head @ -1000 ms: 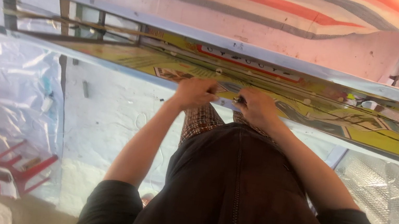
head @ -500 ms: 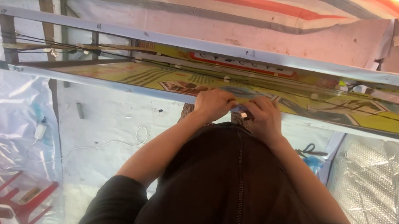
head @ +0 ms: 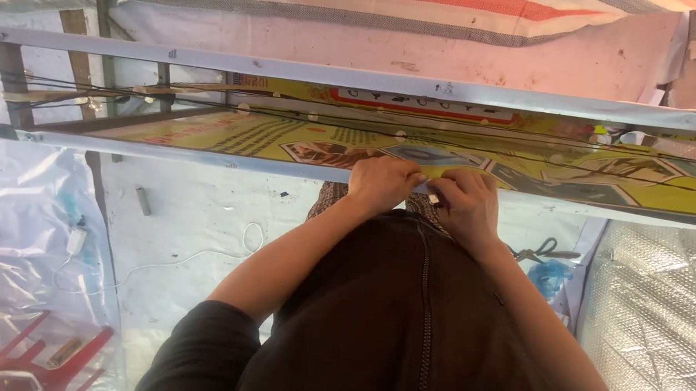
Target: The person sits on the floor and then stands to attach a large yellow printed banner to a metal frame. They use a lighter to heat and secure the edges of the banner to the frame, smoothing it out with their hands.
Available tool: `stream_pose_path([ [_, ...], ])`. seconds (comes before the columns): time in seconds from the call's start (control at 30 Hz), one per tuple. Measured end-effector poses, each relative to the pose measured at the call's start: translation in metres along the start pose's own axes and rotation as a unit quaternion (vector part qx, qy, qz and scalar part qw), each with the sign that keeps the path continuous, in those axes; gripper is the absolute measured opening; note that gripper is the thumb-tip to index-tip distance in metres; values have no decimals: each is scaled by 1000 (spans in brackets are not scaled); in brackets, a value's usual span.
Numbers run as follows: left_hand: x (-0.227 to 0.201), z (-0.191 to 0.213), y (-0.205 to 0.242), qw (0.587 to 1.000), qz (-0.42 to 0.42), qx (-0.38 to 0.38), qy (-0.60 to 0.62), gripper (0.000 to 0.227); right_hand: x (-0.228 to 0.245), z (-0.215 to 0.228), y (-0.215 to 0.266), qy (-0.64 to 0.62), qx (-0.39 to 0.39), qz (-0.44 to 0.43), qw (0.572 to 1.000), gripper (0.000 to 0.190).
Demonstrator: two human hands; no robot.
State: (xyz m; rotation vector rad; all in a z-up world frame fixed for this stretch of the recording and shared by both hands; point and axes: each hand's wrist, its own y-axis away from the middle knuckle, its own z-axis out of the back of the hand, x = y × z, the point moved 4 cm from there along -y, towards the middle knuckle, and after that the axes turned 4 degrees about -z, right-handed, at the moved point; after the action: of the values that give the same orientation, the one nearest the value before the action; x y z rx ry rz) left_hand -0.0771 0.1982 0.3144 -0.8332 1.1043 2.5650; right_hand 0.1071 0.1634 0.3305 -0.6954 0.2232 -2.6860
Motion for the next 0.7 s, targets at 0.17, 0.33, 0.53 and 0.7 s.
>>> stream_pose_path([
  [0.17,-1,1,1,1000,4,-2,5,37,-5,-9,-1,16,-7,16,1000,5],
  [0.33,-1,-1,-1,1000,6,-14,5,37,-13,-14,3,-26,-39,108,993,14],
  [0.53,-1,-3,2,999,-13,-41,8,34,-46,1,41,-128,-33,-90,987,17],
  [0.7,-3,-2,6,998,-36,-59,7,32,-22,35,50,-318,59,-358,876,28],
])
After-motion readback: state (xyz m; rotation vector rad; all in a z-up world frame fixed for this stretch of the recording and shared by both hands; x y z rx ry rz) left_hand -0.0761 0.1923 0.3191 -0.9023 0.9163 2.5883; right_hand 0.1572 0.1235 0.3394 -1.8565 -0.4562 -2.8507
